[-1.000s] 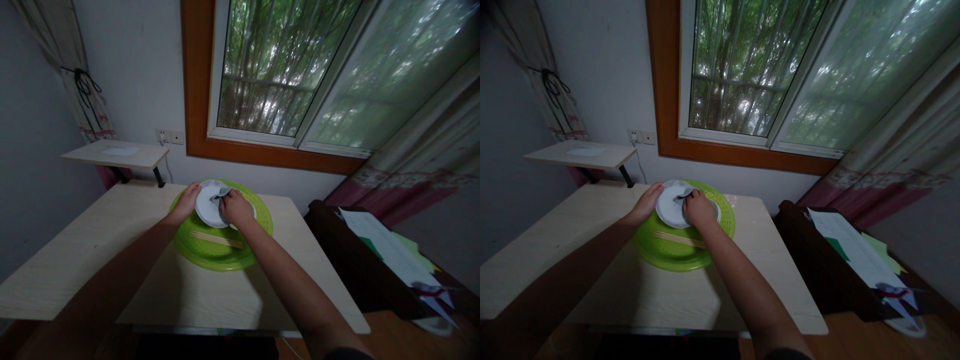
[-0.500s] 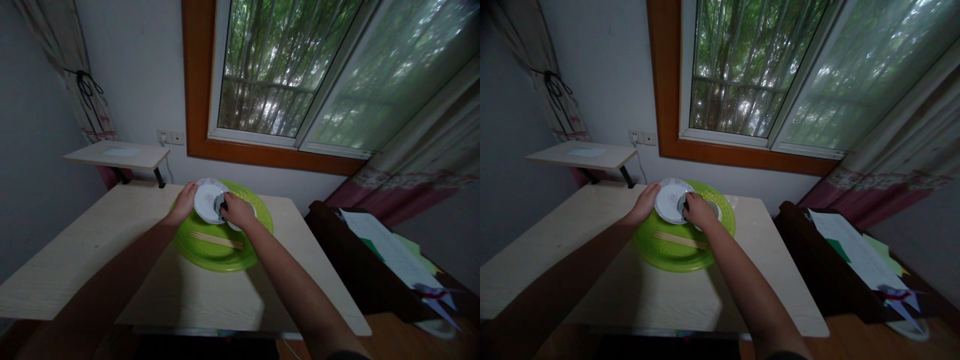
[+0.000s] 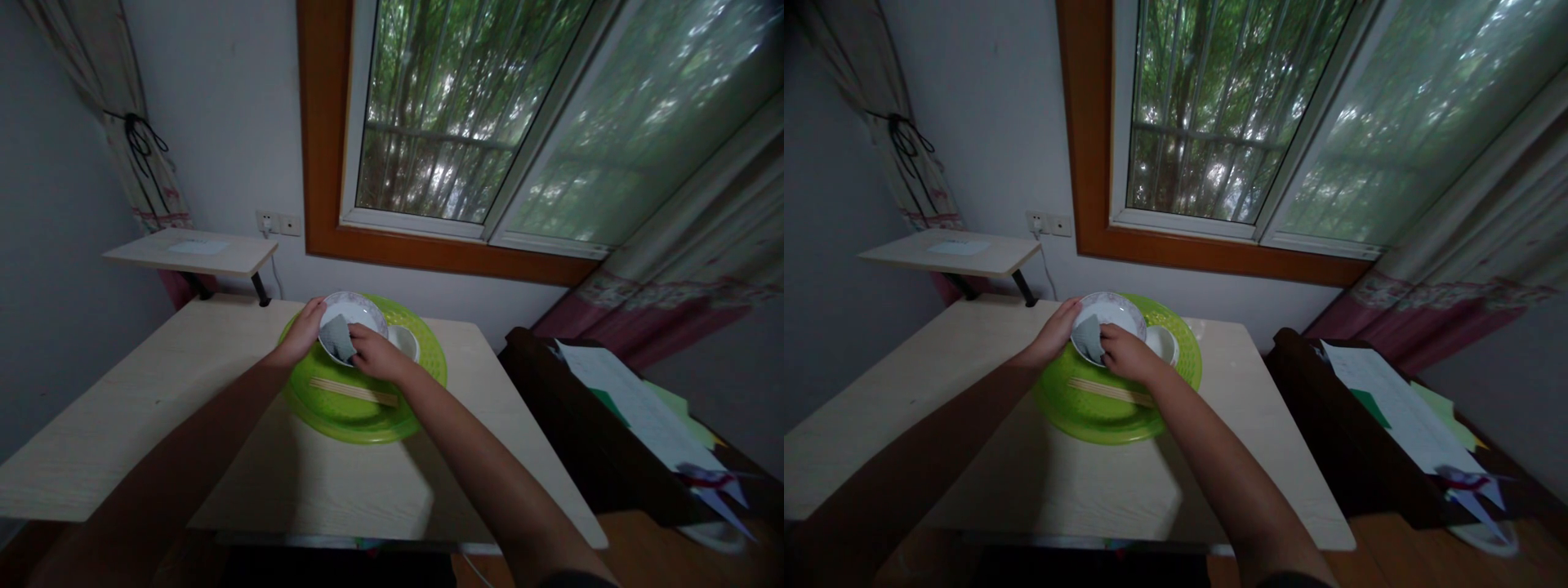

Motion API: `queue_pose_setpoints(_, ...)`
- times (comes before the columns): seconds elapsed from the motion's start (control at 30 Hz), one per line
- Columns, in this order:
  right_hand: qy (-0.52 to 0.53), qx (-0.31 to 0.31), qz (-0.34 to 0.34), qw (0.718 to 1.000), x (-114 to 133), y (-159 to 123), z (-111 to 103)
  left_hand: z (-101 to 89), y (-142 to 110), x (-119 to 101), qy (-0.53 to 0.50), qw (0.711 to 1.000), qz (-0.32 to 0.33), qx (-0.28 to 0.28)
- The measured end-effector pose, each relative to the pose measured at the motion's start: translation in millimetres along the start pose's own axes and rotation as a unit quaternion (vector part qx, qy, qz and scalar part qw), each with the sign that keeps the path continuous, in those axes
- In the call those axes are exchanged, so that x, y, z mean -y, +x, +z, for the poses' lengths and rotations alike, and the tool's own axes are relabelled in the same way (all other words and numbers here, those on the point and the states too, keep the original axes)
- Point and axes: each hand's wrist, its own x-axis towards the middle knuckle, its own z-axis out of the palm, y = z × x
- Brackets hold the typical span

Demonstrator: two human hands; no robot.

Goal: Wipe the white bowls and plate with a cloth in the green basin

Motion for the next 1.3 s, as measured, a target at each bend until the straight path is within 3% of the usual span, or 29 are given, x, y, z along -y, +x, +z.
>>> queue_pose_setpoints(0.2, -0.043, 0.009, 0.018, 0.999, 0.0, 1.4, 4.5, 5.4, -4.0, -4.7, -0.039, 0.998, -0.01, 0.052)
queue_pose_setpoints(0.5, -0.194, -0.031, 0.153, 0.969, -0.6, 2.6, -4.2, 8.7, -7.9, -14.2, -0.015, 0.993, 0.028, 0.112)
queue_pose_setpoints(0.67, -0.223, -0.036, 0.25, 0.942, -1.2, 1.1, -11.4, 8.1, -11.2, -20.7, -0.019, 0.995, 0.021, 0.096)
queue_pose_setpoints(0.9, -0.217, -0.024, 0.309, 0.926, -2.8, -0.1, -12.9, 3.4, -7.7, -13.3, 0.003, 0.999, 0.006, 0.051)
queue_pose_setpoints(1.1, -0.201, 0.006, 0.3, 0.932, -1.3, -1.5, -13.1, -0.9, -3.6, -6.9, -0.012, 0.999, 0.026, 0.023)
queue_pose_setpoints(1.3, -0.104, 0.021, 0.185, 0.977, -2.4, -5.2, -9.5, -1.4, -1.5, -3.3, -0.006, 1.0, 0.017, -0.008)
